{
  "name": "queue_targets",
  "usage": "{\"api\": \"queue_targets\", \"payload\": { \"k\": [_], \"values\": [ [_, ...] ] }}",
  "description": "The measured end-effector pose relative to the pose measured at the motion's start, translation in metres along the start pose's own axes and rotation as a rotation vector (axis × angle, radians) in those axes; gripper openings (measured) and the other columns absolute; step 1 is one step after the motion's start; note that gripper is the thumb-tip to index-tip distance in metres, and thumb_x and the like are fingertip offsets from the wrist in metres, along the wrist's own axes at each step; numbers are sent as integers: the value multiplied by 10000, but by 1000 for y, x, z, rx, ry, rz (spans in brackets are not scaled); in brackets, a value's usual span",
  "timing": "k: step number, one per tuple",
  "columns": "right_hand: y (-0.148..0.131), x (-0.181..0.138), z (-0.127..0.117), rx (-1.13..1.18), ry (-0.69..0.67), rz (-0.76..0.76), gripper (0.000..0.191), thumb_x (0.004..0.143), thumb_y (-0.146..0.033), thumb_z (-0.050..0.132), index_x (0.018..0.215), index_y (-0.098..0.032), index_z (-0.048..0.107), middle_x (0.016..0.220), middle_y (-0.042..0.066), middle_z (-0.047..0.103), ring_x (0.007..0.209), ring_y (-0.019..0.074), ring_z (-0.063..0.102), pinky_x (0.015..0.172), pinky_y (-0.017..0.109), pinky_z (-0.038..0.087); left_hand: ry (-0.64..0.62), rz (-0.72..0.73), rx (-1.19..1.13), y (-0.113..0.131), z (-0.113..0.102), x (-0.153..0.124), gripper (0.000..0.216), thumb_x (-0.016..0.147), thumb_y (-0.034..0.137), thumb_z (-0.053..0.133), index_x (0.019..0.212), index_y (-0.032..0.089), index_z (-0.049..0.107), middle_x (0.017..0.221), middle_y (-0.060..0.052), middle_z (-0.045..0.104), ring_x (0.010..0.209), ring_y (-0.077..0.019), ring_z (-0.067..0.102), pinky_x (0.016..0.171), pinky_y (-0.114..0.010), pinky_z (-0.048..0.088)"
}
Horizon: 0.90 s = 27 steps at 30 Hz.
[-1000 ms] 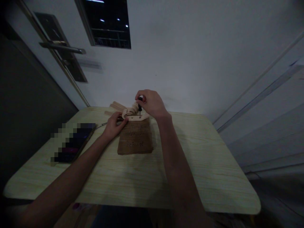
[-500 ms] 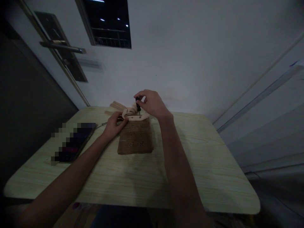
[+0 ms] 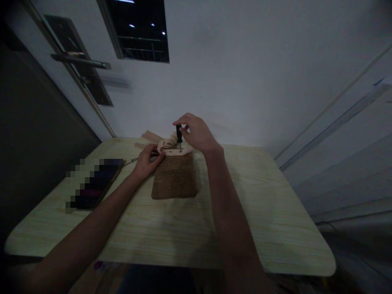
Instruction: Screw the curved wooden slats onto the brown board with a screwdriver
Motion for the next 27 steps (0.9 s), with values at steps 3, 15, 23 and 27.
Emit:
{"api": "queue_targets", "payload": {
  "k": [3, 15, 23, 27],
  "values": [
    [1, 0, 1, 1, -28, 56, 302, 818, -102, 556, 1047, -181, 736, 1036, 69, 722, 755, 139, 625, 767, 305, 513, -7, 1, 4, 1, 0, 0, 302, 883, 469, 560, 954, 175, 561, 939, -69, 607, 826, -195, 635, 772, -378, 580],
    [-2, 3, 0, -48, 4, 73, 190, 846, -190, 629, 988, -181, 754, 894, 58, 719, 711, 139, 597, 757, 310, 497, -7, -5, -15, 2, -1, -1, 297, 883, 465, 564, 976, 183, 560, 944, -58, 602, 804, -179, 643, 758, -354, 591],
    [-1, 2, -2, 20, 5, 111, 140, 832, -160, 633, 931, -166, 733, 940, 62, 727, 734, 139, 628, 745, 300, 492, -17, -19, -4, 3, -1, 0, 305, 883, 465, 567, 975, 174, 556, 940, -66, 606, 804, -186, 644, 750, -360, 588],
    [-5, 3, -4, -6, 11, 125, 128, 780, -173, 682, 904, -173, 715, 756, 8, 659, 660, 125, 563, 684, 282, 450, -13, -19, 0, 3, -1, 0, 305, 887, 468, 561, 984, 178, 559, 934, -62, 613, 808, -184, 645, 754, -359, 588]
  ]
}}
Point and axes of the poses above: each hand's wrist, its own x-axis towards the middle knuckle, its own z-axis out of the palm, y = z × x, the point moved 7 cm from there along x, towards the middle knuckle
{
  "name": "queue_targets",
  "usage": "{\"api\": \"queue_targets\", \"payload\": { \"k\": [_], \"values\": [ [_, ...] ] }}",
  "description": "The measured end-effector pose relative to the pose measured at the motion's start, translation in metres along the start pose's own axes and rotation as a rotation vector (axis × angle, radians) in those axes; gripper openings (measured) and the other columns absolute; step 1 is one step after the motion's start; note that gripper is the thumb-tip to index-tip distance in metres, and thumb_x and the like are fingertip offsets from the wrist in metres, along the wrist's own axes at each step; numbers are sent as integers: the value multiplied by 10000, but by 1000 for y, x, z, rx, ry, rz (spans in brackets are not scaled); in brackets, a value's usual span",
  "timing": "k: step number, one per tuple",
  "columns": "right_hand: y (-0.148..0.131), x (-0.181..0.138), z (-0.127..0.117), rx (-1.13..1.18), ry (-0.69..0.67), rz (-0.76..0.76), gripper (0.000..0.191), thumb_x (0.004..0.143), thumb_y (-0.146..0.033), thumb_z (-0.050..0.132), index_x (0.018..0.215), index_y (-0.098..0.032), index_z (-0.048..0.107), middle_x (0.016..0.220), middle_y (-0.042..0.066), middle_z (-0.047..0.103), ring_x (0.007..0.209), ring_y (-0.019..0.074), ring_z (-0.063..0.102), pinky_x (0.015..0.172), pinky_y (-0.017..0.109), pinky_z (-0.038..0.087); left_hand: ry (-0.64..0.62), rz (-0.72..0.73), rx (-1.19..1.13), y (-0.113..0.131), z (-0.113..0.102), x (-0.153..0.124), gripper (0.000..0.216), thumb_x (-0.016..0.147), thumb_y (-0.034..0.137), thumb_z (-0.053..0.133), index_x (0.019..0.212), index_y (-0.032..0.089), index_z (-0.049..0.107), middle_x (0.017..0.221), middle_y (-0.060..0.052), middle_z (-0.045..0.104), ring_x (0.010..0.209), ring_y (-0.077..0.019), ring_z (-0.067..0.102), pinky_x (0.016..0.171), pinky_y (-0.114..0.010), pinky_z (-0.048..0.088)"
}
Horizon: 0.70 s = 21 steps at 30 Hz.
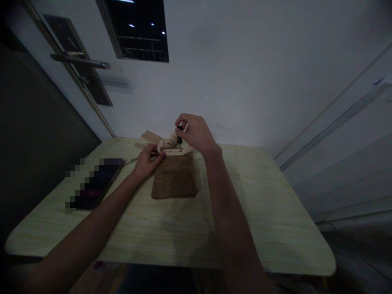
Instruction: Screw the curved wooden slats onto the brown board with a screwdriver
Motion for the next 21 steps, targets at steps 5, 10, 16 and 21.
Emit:
{"api": "queue_targets", "payload": {
  "k": [5, 10, 16, 21],
  "values": [
    [-1, 1, 2, -7, -21, -15, 61, 802, -235, 696, 809, -182, 726, 665, -4, 606, 659, 129, 533, 682, 283, 432, 3, 12, 9, -1, 0, 0, 302, 886, 472, 562, 966, 180, 562, 929, -62, 609, 801, -185, 642, 752, -362, 591],
    [4, 1, 3, 13, -8, -37, 146, 805, -171, 690, 938, -168, 750, 822, 38, 676, 707, 130, 582, 727, 293, 475, -1, 7, 7, -2, 1, 0, 313, 888, 475, 560, 971, 174, 565, 943, -69, 606, 812, -193, 645, 762, -378, 590],
    [9, -1, 2, 6, 11, -63, 149, 800, -129, 671, 931, -179, 721, 900, 40, 656, 725, 127, 596, 758, 311, 504, 2, 8, 1, -2, 1, 0, 304, 888, 471, 564, 974, 179, 563, 949, -65, 607, 826, -191, 642, 773, -374, 589],
    [9, -2, 2, 19, 36, 32, 106, 766, -175, 731, 803, -153, 634, 804, 29, 635, 689, 136, 600, 690, 297, 495, 11, 14, 8, -1, 0, 0, 285, 878, 460, 573, 949, 185, 557, 941, -65, 600, 817, -193, 644, 752, -357, 589]
  ]
}}
Point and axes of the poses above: each hand's wrist, its own x-axis towards the middle knuckle, its own z-axis out of the palm, y = z × x, the point moved 7 cm from there along x, towards the middle knuckle
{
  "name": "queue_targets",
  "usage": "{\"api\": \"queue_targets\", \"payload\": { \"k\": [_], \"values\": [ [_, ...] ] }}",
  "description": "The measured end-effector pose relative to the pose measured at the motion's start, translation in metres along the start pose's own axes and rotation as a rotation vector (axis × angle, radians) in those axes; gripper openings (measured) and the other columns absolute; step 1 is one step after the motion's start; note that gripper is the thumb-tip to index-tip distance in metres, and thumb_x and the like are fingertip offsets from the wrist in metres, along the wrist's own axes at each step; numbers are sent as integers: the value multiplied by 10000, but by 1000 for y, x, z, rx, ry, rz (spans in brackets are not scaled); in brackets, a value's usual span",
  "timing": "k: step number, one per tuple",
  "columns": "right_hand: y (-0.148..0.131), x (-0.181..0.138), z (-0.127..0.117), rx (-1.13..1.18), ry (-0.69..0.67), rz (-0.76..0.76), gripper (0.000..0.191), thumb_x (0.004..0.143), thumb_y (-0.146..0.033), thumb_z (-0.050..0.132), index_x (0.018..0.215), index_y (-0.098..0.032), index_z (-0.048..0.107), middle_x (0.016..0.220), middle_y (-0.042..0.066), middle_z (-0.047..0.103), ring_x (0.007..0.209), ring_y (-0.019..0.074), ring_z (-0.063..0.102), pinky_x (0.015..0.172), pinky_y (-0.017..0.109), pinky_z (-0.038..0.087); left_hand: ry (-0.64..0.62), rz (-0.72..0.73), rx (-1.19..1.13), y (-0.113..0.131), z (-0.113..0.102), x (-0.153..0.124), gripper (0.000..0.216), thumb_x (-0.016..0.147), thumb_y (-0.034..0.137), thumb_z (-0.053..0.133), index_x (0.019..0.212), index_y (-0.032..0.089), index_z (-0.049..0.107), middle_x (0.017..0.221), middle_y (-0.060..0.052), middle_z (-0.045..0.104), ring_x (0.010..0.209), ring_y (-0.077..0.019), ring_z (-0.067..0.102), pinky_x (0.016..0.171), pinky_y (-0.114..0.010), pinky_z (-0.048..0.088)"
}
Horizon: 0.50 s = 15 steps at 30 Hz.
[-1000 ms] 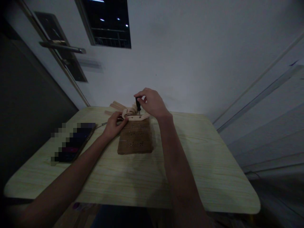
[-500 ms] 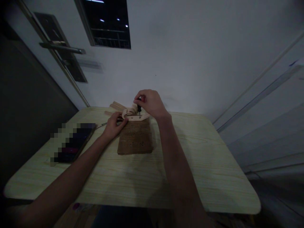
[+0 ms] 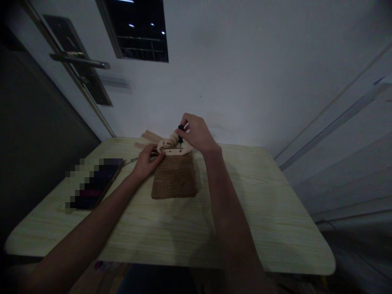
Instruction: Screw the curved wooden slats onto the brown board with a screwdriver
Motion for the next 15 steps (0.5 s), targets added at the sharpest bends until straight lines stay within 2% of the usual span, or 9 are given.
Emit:
{"api": "queue_targets", "payload": {
  "k": [4, 8, 12, 15],
  "values": [
    [-7, 0, 6, 26, -49, -27, 168, 780, -135, 690, 943, -164, 662, 782, 5, 650, 683, 128, 600, 673, 273, 488, -3, -12, 0, -1, 0, 0, 302, 879, 467, 572, 967, 179, 556, 950, -69, 607, 802, -187, 644, 752, -356, 586],
    [-7, 2, 12, 29, -69, -76, 91, 822, -181, 653, 883, -157, 718, 878, 47, 718, 742, 141, 628, 747, 297, 519, -3, -7, 1, -1, 1, 0, 306, 877, 467, 569, 970, 175, 553, 938, -68, 608, 814, -191, 644, 749, -358, 586],
    [1, 2, 17, 30, -92, -60, 324, 816, -106, 579, 1106, -137, 719, 1120, 111, 728, 884, 178, 673, 809, 327, 550, -7, -11, -8, 0, 1, 0, 289, 881, 455, 565, 954, 176, 555, 925, -64, 603, 806, -190, 645, 753, -364, 589],
    [3, 1, 18, 20, -116, -44, 414, 798, -52, 536, 1176, -117, 695, 1190, 133, 706, 970, 201, 674, 805, 327, 556, -8, -7, -16, 1, 1, 0, 285, 884, 455, 565, 954, 179, 556, 924, -62, 604, 809, -188, 643, 750, -357, 590]
  ]
}}
Point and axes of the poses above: each hand's wrist, its own x-axis towards the middle knuckle, its own z-axis out of the palm, y = z × x, the point moved 7 cm from there along x, towards the middle knuckle
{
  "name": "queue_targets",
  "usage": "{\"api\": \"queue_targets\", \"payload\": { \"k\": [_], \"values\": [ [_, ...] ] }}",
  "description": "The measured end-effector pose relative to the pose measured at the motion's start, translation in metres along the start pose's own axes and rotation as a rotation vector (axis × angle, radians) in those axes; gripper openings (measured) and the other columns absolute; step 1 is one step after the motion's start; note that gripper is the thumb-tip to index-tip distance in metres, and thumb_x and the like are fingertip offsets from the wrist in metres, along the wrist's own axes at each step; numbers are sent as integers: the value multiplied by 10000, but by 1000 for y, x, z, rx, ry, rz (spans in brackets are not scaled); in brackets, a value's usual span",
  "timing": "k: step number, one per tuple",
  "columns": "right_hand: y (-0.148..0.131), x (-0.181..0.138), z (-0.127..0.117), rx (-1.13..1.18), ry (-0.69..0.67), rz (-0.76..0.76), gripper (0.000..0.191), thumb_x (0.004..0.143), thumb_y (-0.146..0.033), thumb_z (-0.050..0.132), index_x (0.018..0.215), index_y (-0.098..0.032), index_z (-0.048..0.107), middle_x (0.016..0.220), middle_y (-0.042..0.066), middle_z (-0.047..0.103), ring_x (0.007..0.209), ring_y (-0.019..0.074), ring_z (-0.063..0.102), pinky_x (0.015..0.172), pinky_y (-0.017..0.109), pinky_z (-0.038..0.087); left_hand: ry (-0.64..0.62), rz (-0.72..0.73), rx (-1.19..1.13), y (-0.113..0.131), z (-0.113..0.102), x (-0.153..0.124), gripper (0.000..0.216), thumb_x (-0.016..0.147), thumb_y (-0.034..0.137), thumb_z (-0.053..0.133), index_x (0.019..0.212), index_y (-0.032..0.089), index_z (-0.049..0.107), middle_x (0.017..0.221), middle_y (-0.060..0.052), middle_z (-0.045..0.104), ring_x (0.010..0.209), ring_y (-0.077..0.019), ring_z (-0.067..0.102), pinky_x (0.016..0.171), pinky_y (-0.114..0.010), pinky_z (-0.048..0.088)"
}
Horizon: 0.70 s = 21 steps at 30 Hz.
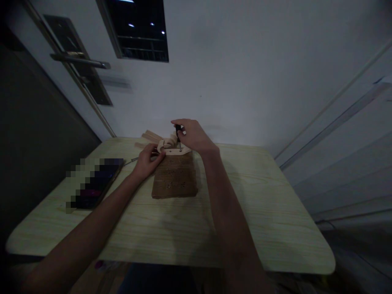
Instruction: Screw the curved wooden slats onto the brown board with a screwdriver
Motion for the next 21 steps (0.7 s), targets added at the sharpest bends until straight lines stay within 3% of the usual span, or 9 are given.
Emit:
{"api": "queue_targets", "payload": {
  "k": [3, 6, 10, 13, 17, 21],
  "values": [
    [-4, -1, -3, 19, 2, -2, 392, 806, -70, 568, 1173, -139, 687, 1141, 104, 715, 823, 162, 670, 758, 309, 544, 2, 4, 5, 0, 0, 0, 290, 885, 458, 564, 959, 178, 554, 927, -61, 604, 810, -187, 641, 755, -355, 587],
    [-8, -1, -6, 6, -2, 6, 267, 802, -106, 621, 1047, -177, 703, 961, 42, 722, 698, 127, 622, 723, 295, 514, 0, 7, 18, 0, 0, 0, 292, 889, 462, 558, 954, 177, 555, 927, -63, 604, 819, -190, 641, 756, -354, 584],
    [-5, 1, -7, -54, 23, 25, 103, 770, -129, 676, 866, -162, 689, 866, 45, 686, 718, 141, 595, 737, 310, 498, -3, 7, 23, 0, -1, 0, 290, 890, 459, 560, 961, 178, 558, 941, -65, 611, 827, -191, 643, 758, -352, 582],
    [-2, 1, -6, -31, 33, 3, 162, 756, -100, 653, 905, -152, 686, 974, 79, 683, 817, 165, 615, 778, 320, 512, 1, 12, 20, 1, -1, 0, 290, 888, 462, 563, 960, 181, 557, 947, -63, 612, 822, -187, 642, 764, -354, 583],
    [-5, -1, 0, 44, -57, -26, 352, 749, -16, 537, 1040, -161, 670, 1019, 67, 691, 874, 162, 629, 808, 307, 518, 0, -5, 11, 0, 0, 0, 301, 886, 468, 561, 961, 177, 553, 946, -62, 605, 815, -187, 642, 770, -362, 583],
    [-9, -3, -1, 35, -74, 2, 299, 766, -50, 567, 1028, -167, 650, 954, 51, 679, 797, 152, 613, 775, 306, 500, -12, -8, -3, -1, 1, 0, 306, 888, 470, 556, 973, 177, 558, 950, -60, 597, 821, -185, 640, 777, -362, 583]
  ]
}}
Point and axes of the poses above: each hand's wrist, its own x-axis towards the middle knuckle, its own z-axis out of the palm, y = z × x, the point moved 7 cm from there along x, towards the middle knuckle
